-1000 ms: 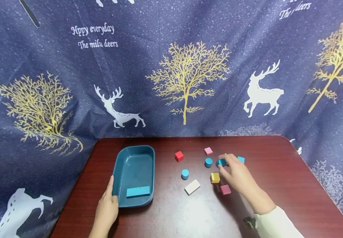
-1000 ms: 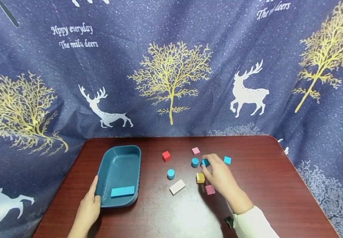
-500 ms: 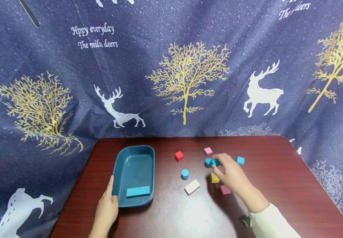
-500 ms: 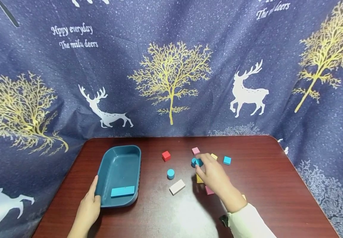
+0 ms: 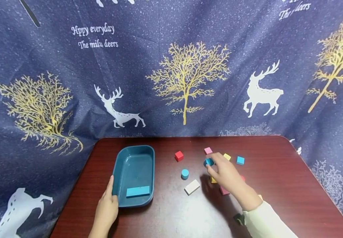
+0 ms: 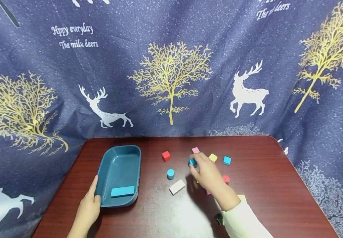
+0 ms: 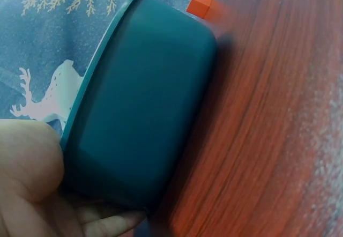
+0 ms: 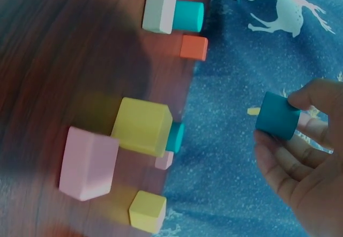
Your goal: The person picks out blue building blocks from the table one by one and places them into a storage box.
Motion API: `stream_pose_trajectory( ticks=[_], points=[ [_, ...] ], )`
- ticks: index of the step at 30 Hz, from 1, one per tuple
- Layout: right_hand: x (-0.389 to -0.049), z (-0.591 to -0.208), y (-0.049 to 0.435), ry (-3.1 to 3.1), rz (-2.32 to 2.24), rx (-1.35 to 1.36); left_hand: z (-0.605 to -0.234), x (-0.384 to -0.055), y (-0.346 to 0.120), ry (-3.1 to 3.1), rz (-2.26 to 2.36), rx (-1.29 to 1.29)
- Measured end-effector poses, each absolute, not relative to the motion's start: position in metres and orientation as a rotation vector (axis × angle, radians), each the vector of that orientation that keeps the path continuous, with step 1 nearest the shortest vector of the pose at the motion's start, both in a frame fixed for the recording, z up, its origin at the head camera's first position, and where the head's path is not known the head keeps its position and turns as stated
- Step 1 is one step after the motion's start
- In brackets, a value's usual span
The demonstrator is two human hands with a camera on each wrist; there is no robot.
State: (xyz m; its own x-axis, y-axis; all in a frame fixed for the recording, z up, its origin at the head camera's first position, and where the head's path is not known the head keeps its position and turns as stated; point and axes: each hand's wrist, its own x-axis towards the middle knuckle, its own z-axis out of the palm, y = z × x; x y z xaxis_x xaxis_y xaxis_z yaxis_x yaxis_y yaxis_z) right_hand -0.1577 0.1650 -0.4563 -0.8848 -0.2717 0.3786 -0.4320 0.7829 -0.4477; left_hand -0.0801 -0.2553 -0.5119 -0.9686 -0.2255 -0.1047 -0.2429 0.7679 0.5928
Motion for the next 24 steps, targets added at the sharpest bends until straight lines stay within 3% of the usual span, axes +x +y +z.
stream_pose_trajectory(
  ticks=[24],
  points=[
    [-0.160,-0.455,0.126,-2.704,0.821,0.630,-0.512,-0.080,-0.255,2.938,0.986,-0.391]
  ],
)
